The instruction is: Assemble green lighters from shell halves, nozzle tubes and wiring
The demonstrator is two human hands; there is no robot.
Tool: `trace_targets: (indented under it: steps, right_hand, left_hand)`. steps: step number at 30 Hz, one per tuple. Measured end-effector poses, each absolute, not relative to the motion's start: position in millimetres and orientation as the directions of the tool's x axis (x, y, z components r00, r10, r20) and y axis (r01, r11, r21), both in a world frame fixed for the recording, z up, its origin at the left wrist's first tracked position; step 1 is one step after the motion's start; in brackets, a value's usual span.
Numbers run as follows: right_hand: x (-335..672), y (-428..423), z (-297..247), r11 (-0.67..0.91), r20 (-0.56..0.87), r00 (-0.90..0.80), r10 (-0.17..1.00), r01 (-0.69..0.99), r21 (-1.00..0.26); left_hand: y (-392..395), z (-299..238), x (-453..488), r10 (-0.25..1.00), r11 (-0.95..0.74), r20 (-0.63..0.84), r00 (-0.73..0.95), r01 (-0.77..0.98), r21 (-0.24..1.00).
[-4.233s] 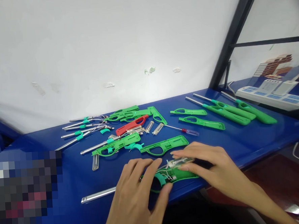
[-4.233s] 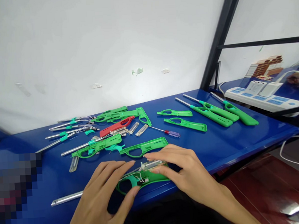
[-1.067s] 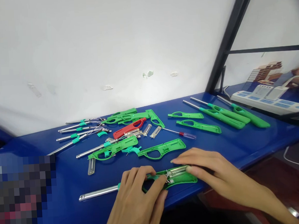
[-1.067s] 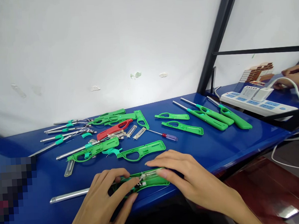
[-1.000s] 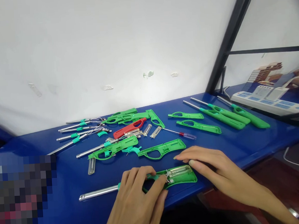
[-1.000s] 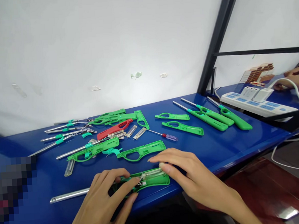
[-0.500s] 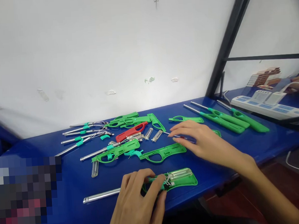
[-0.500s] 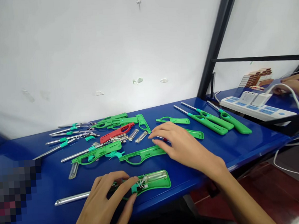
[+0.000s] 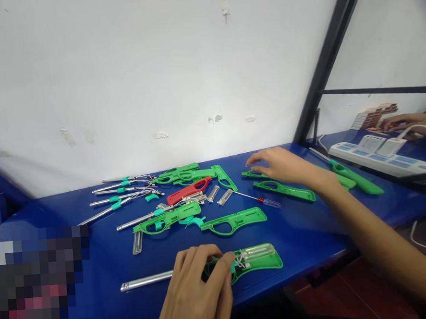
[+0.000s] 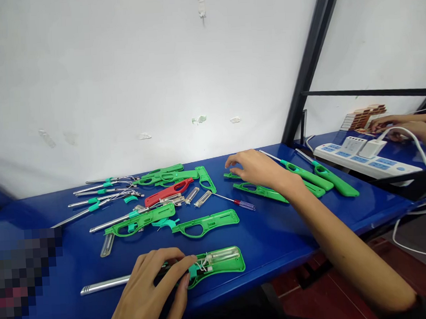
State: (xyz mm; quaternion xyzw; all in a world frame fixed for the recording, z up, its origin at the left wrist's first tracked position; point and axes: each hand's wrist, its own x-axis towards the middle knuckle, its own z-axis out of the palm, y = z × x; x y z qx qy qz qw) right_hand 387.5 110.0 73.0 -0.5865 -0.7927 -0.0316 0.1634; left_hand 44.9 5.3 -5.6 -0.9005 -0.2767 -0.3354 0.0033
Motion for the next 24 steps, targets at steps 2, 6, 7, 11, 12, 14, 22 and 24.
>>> trace_targets:
  steps: [2,6,7,11,12,14,22,24]
  right_hand:
    - [391.0,116.2,72.7,0.312,0.264,-0.268,0.927,0.94,-0.141]
    - [395.3,118.8,70.1,0.324,0.207,-0.292,0.934,0.936,-0.141]
    - [396.6,118.6,69.3,0.323,0.196,-0.293,0.936,0.936,-0.141]
    - [400.1,120.0,66.6,0.318,0.159,-0.297,0.942,0.939,-0.134]
    - [399.5,121.0,66.2,0.323,0.148,-0.304,0.941,0.937,-0.13]
    - [396.1,123.6,66.3,0.34,0.124,-0.326,0.937,0.932,-0.124]
    - [384.4,135.6,80.3,0.323,0.1,-0.316,0.943,0.944,-0.068]
    - [382.2,139.1,81.3,0.324,0.1,-0.318,0.943,0.945,-0.051]
  left_hand:
    - [4.6,-5.6,44.0,0.502,-0.844,0.615,0.607,0.5,0.195]
    - [3.5,-3.5,39.2,0.549,-0.805,0.664,0.508,0.535,0.256]
    - [4.0,-2.2,37.2,0.561,-0.793,0.676,0.477,0.546,0.272]
    - [11.1,4.9,26.7,0.58,-0.758,0.723,0.376,0.575,0.308]
    - [13.6,6.3,23.9,0.578,-0.751,0.733,0.36,0.586,0.304]
    - [18.5,7.5,18.9,0.578,-0.734,0.744,0.335,0.612,0.295]
    - [25.8,3.1,14.6,0.566,-0.736,0.751,0.34,0.62,0.273]
    - [25.7,2.7,14.7,0.571,-0.735,0.747,0.341,0.618,0.28]
